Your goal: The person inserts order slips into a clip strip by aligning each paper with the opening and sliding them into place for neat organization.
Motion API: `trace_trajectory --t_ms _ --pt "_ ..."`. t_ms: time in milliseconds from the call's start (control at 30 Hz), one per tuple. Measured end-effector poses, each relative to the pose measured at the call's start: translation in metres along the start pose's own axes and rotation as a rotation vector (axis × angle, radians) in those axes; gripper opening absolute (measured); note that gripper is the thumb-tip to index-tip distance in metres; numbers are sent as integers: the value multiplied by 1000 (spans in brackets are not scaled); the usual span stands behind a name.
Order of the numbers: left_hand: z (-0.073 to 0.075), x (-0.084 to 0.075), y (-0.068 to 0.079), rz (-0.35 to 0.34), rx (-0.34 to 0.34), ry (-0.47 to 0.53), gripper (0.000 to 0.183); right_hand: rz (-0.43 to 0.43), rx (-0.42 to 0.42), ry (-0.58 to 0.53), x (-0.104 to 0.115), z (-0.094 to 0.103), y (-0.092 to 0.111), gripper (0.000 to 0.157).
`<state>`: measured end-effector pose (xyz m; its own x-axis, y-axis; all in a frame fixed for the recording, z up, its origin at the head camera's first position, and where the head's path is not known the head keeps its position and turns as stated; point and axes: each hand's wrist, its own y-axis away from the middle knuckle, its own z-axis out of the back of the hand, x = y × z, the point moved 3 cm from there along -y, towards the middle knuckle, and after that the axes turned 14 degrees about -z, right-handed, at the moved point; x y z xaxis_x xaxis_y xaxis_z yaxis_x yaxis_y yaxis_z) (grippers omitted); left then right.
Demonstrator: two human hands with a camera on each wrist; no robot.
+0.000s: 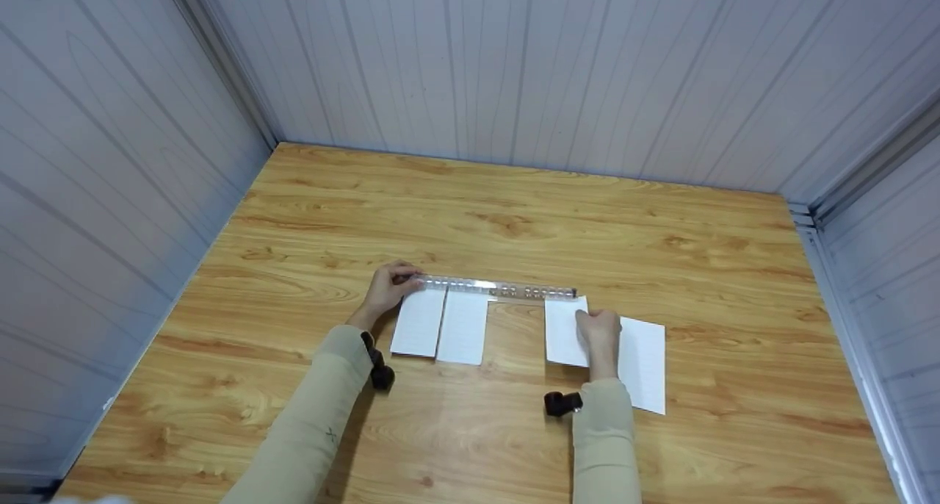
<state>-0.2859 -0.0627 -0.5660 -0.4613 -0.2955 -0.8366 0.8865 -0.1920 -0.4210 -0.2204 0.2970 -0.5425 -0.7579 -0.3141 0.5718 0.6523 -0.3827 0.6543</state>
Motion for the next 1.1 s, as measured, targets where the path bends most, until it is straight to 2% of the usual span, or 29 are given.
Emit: trace_trajectory --t_ms 333,567,700,867,1100 --pt "1 0 0 14 0 23 18 7 -26 15 2 -2 -1 45" --pt "2 -2 1 16 11 12 18 2 -1 47 3 -2 -5 37" --pt "5 -16 1 -19 0 68 17 -11 21 16 4 -2 -8 19" --pt "9 -32 1 -47 -12 118 18 -25 66 -26 6 -1 -11 20" --pt "3 -4 1 -17 2 18 18 -46 71 -12 9 -1 -11 22"
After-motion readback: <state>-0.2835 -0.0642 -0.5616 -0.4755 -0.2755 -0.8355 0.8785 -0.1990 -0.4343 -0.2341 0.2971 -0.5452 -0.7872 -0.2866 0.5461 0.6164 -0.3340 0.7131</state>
